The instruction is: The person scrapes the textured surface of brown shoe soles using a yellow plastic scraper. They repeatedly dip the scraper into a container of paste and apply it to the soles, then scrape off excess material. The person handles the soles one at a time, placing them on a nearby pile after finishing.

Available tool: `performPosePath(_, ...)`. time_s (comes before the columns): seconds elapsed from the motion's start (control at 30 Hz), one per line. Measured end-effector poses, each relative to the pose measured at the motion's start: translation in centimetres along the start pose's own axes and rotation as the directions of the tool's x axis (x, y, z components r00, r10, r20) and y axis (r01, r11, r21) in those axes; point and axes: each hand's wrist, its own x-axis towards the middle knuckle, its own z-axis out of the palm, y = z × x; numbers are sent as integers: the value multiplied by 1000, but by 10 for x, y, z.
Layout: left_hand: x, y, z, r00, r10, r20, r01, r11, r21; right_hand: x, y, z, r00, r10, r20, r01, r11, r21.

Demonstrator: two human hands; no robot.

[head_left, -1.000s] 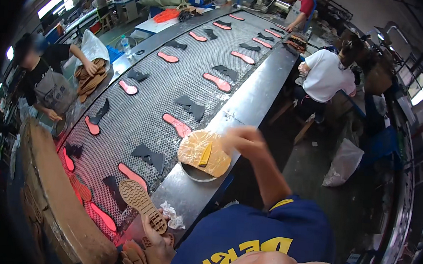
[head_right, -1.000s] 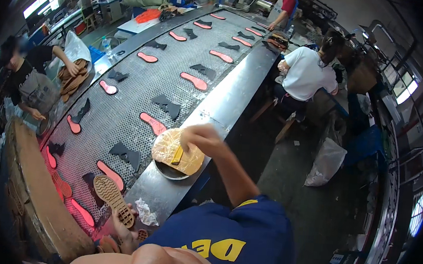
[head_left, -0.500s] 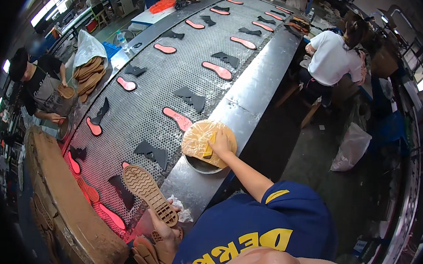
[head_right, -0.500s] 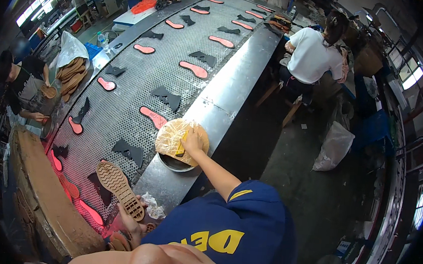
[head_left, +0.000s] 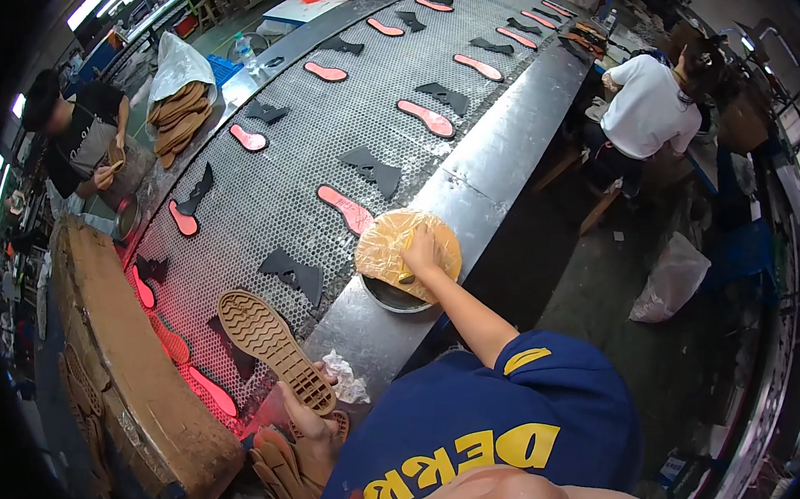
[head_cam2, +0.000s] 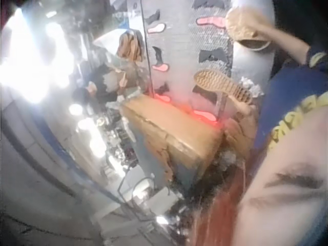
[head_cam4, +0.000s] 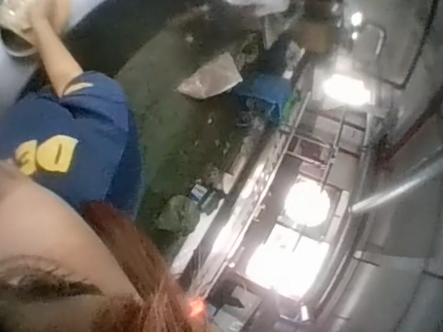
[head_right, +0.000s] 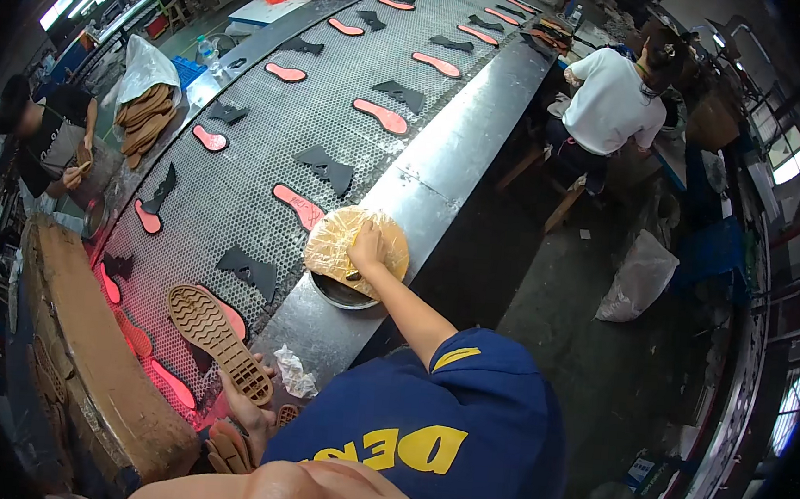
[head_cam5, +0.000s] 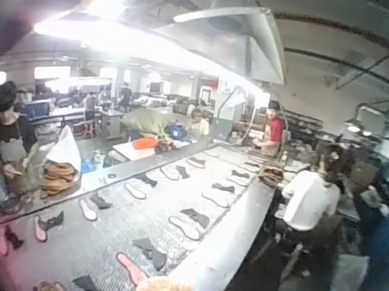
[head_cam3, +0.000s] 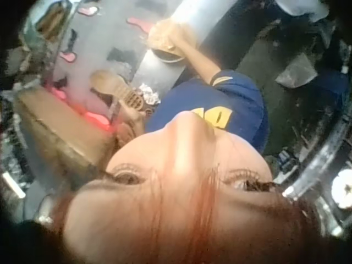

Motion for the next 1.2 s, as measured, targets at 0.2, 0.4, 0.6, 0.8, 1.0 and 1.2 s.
performPosePath(0.2,0,0,-1,1000,-5,22,6,1000,-30,11,14,5,993,-24,119,8,991,135)
performPosePath(0.4,-2,-6,1,994,73,80,-36,922,-385,7,50,5,851,-86,518,-263,784,562)
performPosePath(0.6,0,-7,-38,990,16,138,51,881,-470,-66,61,-3,819,-213,533,-297,637,711)
performPosePath(0.8,9,-47,-83,980,-92,176,154,910,-385,-130,26,-14,769,-633,90,548,725,417)
performPosePath(1.0,17,-92,-122,949,-242,201,290,921,-262,-152,20,0,745,-666,28,622,710,330)
performPosePath(1.2,6,-85,-101,960,-222,171,254,947,-198,-149,44,9,630,-774,60,775,632,12)
